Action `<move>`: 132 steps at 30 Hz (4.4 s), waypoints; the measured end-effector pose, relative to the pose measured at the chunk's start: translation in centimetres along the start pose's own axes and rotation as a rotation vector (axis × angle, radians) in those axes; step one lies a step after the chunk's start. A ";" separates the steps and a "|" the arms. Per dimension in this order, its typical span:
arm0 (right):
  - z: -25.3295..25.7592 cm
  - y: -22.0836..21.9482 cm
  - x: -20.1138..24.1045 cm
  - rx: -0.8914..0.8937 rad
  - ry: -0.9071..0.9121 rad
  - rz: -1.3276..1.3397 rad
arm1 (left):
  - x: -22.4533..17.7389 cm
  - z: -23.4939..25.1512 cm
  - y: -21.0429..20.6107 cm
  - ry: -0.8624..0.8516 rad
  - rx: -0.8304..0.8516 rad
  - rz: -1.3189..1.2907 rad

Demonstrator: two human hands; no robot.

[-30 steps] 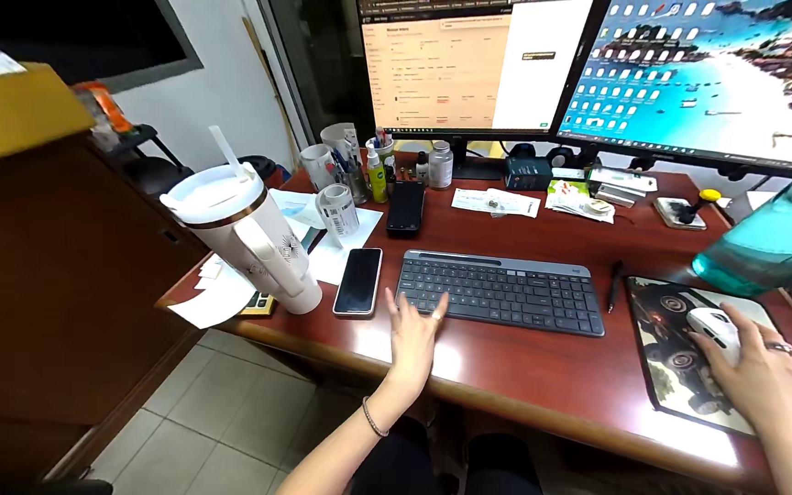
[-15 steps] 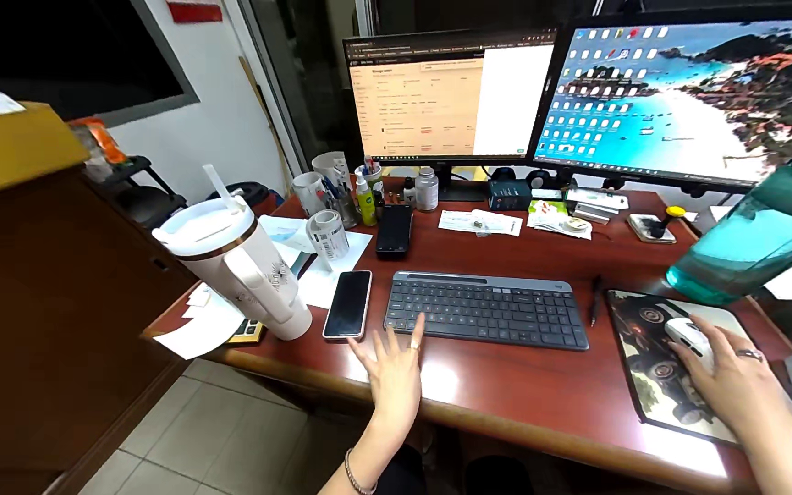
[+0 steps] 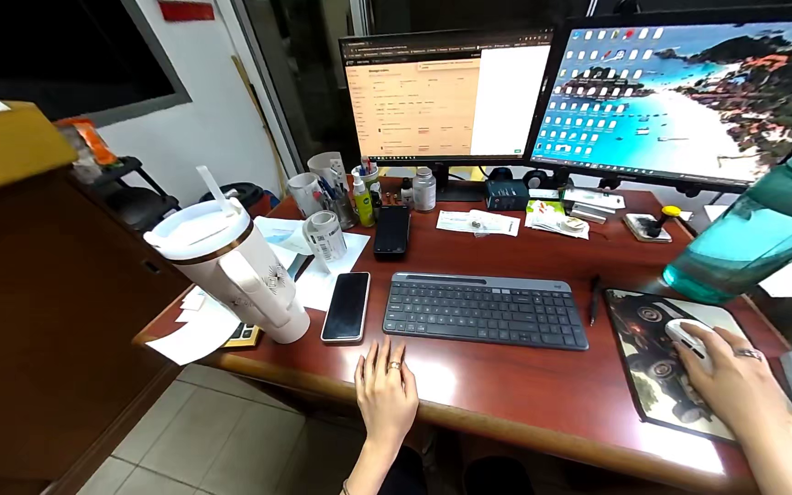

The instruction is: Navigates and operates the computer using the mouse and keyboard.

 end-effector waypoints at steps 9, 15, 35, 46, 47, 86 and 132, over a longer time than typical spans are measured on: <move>-0.1 0.2 0.1 -0.024 0.037 -0.005 | 0.0 0.0 0.1 0.009 -0.019 -0.013; 0.0 0.1 0.1 -0.025 0.047 0.000 | 0.0 -0.1 0.0 0.008 -0.020 -0.017; 0.2 -0.2 -0.4 -0.016 0.042 0.005 | 0.0 0.0 0.0 0.011 -0.024 -0.015; 0.0 -0.2 -0.3 -0.027 0.051 -0.006 | 0.0 -0.1 0.1 0.013 -0.028 -0.013; 0.1 -0.1 -0.3 -0.030 0.054 -0.007 | 0.0 -0.1 0.1 0.013 -0.028 -0.011; 0.0 -0.1 -0.1 -0.024 0.049 0.004 | 0.0 -0.1 0.1 0.014 -0.021 -0.020; -0.4 0.5 0.0 -0.043 -0.090 -0.029 | 0.0 -0.1 -0.1 0.010 -0.033 -0.013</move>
Point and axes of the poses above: each hand's wrist, its own z-axis towards the middle knuckle, its own y-axis out of the back of the hand, x = y × z, the point moved 2 cm from there along z, towards the middle knuckle, and after that the axes turned 12 degrees about -y, right-handed, at the moved point
